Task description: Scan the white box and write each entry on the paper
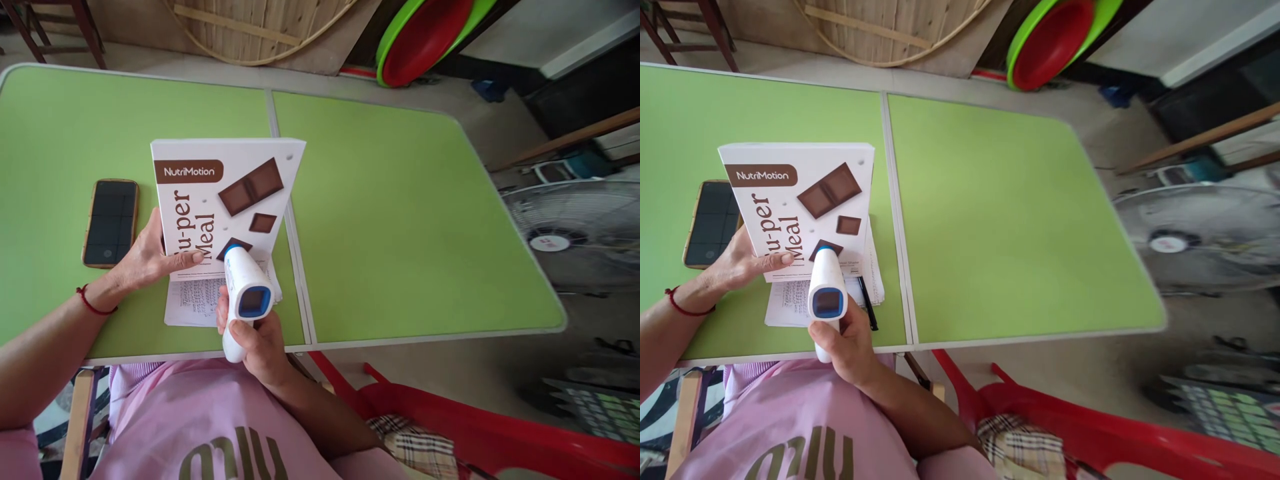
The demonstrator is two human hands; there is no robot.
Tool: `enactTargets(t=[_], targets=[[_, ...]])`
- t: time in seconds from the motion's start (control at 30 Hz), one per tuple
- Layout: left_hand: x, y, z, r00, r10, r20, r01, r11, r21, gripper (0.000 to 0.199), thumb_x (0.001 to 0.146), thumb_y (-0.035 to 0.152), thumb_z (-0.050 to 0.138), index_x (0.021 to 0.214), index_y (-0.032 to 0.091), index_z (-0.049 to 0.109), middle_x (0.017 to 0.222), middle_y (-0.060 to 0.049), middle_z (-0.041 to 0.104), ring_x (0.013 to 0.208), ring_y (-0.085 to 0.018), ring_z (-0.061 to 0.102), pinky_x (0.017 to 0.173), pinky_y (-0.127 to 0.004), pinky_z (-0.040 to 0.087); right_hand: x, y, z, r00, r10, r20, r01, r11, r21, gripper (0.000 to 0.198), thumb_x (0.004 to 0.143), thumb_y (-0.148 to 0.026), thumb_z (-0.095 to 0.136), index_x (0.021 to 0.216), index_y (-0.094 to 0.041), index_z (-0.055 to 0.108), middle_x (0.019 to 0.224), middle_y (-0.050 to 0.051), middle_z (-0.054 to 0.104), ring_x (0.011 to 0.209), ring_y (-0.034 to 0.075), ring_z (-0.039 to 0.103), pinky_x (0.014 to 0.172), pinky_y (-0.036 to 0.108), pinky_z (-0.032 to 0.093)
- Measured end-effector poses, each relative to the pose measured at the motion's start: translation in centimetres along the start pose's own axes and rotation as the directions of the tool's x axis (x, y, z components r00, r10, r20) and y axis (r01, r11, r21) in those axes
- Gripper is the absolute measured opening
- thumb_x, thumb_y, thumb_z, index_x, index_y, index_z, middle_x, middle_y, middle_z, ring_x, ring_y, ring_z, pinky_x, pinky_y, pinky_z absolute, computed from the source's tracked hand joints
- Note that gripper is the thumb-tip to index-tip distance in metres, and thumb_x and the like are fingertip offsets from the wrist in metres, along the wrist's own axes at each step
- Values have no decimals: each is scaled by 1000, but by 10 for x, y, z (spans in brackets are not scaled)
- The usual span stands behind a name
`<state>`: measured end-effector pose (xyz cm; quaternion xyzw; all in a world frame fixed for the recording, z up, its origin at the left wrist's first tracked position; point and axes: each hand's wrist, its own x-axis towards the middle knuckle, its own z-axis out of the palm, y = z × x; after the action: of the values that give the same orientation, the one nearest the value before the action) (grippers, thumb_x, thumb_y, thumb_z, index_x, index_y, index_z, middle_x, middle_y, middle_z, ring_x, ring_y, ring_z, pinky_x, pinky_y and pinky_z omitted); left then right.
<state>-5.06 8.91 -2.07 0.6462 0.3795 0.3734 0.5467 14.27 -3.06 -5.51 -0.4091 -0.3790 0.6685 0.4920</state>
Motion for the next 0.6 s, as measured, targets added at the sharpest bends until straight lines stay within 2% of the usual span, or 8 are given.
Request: enactTargets(t=[0.2, 0.3, 0.37, 0.43, 0.5, 0.53, 0.6], targets=[[-4, -3, -8, 997, -71, -38, 75, 989, 129, 64, 72, 43, 85, 123, 17, 55, 116, -12, 67, 102, -31, 65, 79, -39, 56, 1, 3, 1, 1000, 4, -2, -4, 1000, -7, 33, 79, -52, 69, 93, -24, 58, 68, -2, 52, 58, 13, 44, 55, 30, 39], [-5, -1, -12, 994, -105, -43, 112, 971, 211, 71, 70, 45, 86, 127, 19, 53, 117, -12, 66, 103, -32, 65, 80, -40, 55, 0, -5, 2, 1000, -17, 25, 18, 999, -46, 31, 81, -51, 68, 96, -24, 60, 69, -1, 52, 59, 13, 44, 55, 30, 40], [-5, 1, -13, 990, -119, -74, 134, 961, 242, 76, 67, 49, 88, 128, 19, 53, 117, -13, 66, 105, -34, 64, 81, -42, 54, -1, -19, -3, 997, -78, -7, 77, 989, -124, 35, 80, -54, 68, 99, -25, 61, 71, 0, 54, 60, 15, 46, 55, 32, 42], [-5, 0, -12, 985, -118, -125, 146, 960, 240, 81, 63, 52, 89, 128, 18, 54, 119, -14, 64, 111, -38, 61, 85, -46, 54, 0, -38, -17, 972, -217, -85, 189, 947, -260, 39, 79, -59, 67, 100, -26, 62, 72, 2, 56, 61, 17, 49, 55, 34, 45], [-5, -1, -10, 980, -93, -173, 130, 968, 214, 81, 62, 52, 90, 126, 17, 55, 120, -15, 63, 118, -40, 57, 91, -49, 52, 7, -55, -39, 914, -385, -127, 289, 839, -462, 34, 82, -58, 64, 95, -25, 63, 73, 3, 57, 64, 19, 53, 57, 36, 49], [-5, -3, -10, 978, -71, -196, 111, 974, 199, 78, 63, 51, 90, 124, 17, 56, 119, -14, 64, 120, -40, 56, 94, -51, 51, 13, -62, -52, 879, -462, -118, 314, 747, -586, 31, 84, -55, 62, 92, -25, 62, 73, 3, 57, 65, 19, 54, 58, 36, 49], [-4, -6, -9, 966, -19, -258, 70, 979, 191, 68, 64, 49, 89, 116, 17, 59, 116, -12, 65, 120, -38, 56, 99, -53, 48, 28, -70, -82, 841, -539, -39, 275, 490, -827, 27, 85, -50, 64, 90, -23, 63, 76, 4, 59, 67, 19, 57, 59, 35, 51]])
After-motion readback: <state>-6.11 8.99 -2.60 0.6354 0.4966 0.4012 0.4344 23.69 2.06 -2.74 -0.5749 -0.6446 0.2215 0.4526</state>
